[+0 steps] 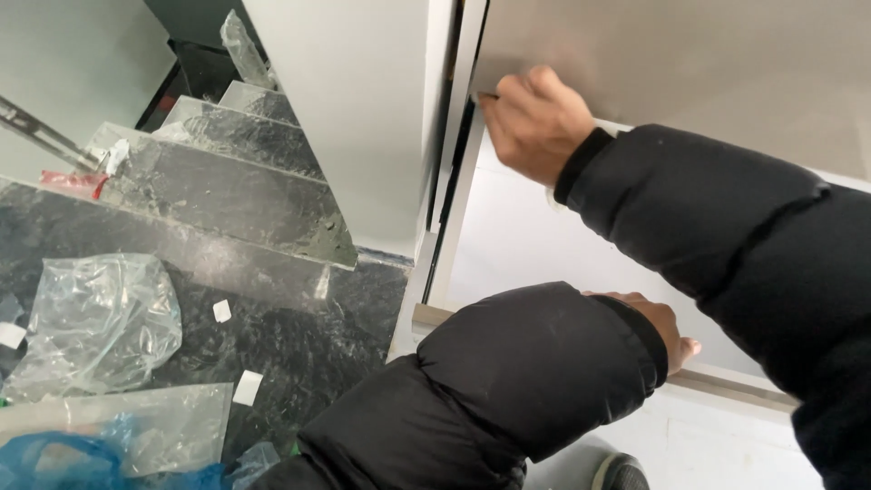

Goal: Cleaning the interior of a drawer by picking up small scraps and wiping the surfaces with a cloth and cleaning solution.

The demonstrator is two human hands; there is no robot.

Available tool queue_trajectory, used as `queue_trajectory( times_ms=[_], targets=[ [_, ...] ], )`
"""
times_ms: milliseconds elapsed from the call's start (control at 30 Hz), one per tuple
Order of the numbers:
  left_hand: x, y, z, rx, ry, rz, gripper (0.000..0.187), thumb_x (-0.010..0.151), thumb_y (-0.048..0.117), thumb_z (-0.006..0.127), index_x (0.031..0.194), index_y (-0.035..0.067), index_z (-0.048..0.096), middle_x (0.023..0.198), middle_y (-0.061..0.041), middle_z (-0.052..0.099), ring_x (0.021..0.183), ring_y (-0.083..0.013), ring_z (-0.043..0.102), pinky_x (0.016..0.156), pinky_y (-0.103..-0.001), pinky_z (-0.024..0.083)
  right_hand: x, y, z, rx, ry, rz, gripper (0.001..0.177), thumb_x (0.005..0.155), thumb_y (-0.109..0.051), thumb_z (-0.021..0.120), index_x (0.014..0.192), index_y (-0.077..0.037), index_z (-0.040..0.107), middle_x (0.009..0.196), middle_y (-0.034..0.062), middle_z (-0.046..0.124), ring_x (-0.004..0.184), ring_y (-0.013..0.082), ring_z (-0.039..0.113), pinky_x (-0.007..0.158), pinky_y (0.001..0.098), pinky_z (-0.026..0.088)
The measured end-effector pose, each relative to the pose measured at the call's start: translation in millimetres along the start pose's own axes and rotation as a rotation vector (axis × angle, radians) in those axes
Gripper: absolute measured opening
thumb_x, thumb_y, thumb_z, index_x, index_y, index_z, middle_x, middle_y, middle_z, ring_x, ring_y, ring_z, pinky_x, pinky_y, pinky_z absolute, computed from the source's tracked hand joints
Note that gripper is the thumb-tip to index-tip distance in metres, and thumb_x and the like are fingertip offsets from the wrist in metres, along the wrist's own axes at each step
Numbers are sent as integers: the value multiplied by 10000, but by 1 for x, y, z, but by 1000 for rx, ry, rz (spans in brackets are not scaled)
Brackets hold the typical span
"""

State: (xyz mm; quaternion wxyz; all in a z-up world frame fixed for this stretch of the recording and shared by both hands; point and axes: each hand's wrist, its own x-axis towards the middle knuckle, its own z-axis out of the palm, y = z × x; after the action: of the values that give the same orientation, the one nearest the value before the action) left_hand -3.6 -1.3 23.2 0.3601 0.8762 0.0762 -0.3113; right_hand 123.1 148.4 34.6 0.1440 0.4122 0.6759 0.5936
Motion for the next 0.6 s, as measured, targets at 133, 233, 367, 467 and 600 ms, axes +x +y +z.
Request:
queue_trajectory(
  times_ms=[133, 233, 367, 467, 600],
  targets=[
    [39, 7, 16, 128, -17, -46, 917, 1160, 696, 350, 1662, 0, 674, 1684, -339, 651, 1590, -627, 512, 1259, -888, 339, 6, -10, 7, 7, -55, -35, 393, 1144, 21, 609, 795, -159, 605, 731, -13, 397, 817, 190, 364, 791, 328, 390],
    [26, 5, 10, 125, -22, -23, 855, 1175, 663, 363, 1685, 45, 660, 1709, -275, 652, 1623, -543, 515, 1270, -862, 348, -4, -13, 3, 43, -162, -74, 358, 1127, -5, 587, 818, -184, 616, 717, -25, 447, 886, 183, 450, 846, 310, 448],
    [0, -3, 0, -5, 10, 5, 787, 1156, 630, 453, 1573, 34, 751, 1715, -257, 640, 1497, -476, 664, 1184, -692, 530, -7, -2, -2, 74, -66, -72, 345, 1127, -113, 754, 1462, -88, 835, 783, -76, 570, 867, 143, 541, 899, 322, 523],
    [5, -1, 2, -30, 22, 17, 771, 1161, 618, 463, 1599, 48, 742, 1757, -246, 601, 1582, -502, 566, 1284, -725, 387, 2, 3, 10, 88, 134, 62, 308, 1189, -44, 834, 905, -151, 781, 710, -15, 427, 831, 202, 425, 820, 342, 443],
    [38, 2, 23, 91, 31, -9, 818, 1160, 643, 408, 1736, 95, 599, 1659, -273, 691, 1538, -586, 584, 1231, -883, 380, -6, -22, 22, 28, -28, -13, 168, 1136, -45, 664, 1083, -130, 799, 788, -25, 535, 878, 192, 485, 901, 334, 475]
  ],
)
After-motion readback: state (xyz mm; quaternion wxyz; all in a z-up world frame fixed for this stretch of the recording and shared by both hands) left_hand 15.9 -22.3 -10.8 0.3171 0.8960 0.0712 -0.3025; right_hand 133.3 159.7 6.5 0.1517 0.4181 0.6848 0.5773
